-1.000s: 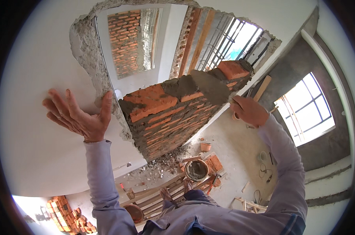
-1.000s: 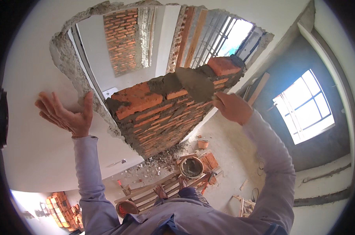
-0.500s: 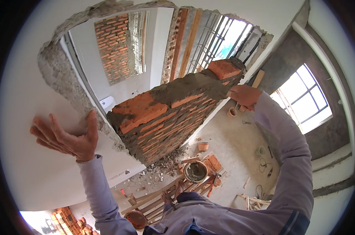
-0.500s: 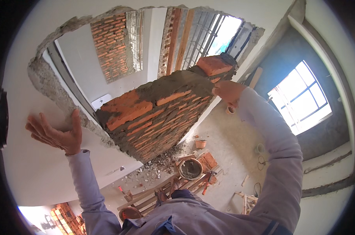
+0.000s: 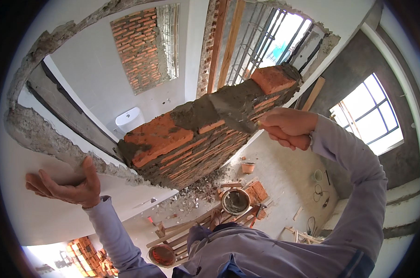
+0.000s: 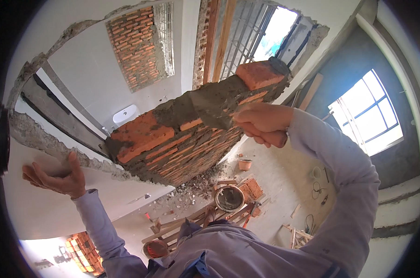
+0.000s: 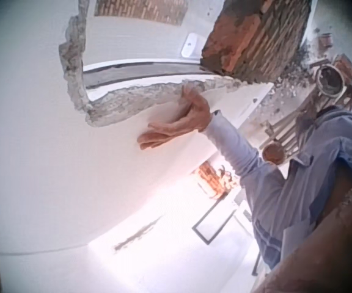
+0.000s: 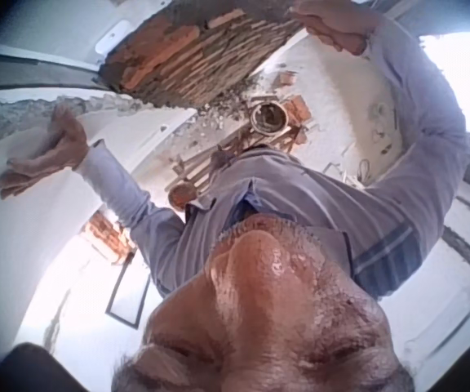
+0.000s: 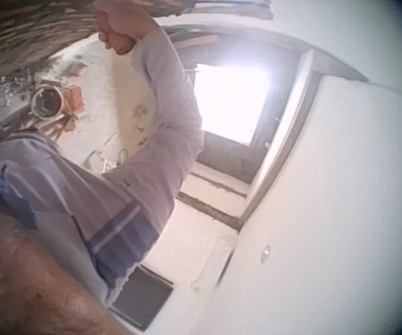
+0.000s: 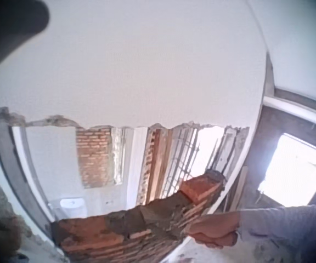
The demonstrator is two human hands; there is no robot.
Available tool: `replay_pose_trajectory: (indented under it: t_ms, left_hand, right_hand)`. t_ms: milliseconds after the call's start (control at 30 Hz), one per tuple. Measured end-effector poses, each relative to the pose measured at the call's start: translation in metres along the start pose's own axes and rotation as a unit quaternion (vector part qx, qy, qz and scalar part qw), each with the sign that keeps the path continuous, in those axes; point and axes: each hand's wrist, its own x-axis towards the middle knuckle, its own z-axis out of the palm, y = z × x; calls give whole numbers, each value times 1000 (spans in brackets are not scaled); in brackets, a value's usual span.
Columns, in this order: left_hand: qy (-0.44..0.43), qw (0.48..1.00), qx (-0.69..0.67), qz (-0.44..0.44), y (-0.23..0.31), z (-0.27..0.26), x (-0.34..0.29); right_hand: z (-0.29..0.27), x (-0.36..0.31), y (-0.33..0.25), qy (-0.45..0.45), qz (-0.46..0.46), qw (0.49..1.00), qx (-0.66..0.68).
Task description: The person is building a brick wall by applying mortar from a bucket onto red bricks and the existing wall structure. They use a trowel to spread the mortar and a hammer to tap the bricks into place, working on a partially constructed wall in a room under renovation.
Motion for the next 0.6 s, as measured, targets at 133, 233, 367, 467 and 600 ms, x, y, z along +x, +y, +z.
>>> replay_pose_trajectory:
  t_ms: [133, 233, 367, 467, 600]
  left_hand:
    - [8, 1000, -15, 0, 0, 2, 1]
    - [13, 1000, -16, -10, -1, -1, 0]
    - [-2, 1000, -18, -23, 1, -2, -2]
    - [-9, 999, -34, -31, -2, -1, -4]
    - [-15, 999, -31, -43, 1, 0, -10]
  right_hand:
    - [9, -8, -25, -2, 15, 987, -159]
    - [1, -16, -18, 182, -221, 780, -556]
    - [-22, -8, -39, 398, -188, 556, -705]
    - [-40, 33, -47, 317, -93, 611, -720]
    - [-16, 63, -52, 248, -80, 572, -778]
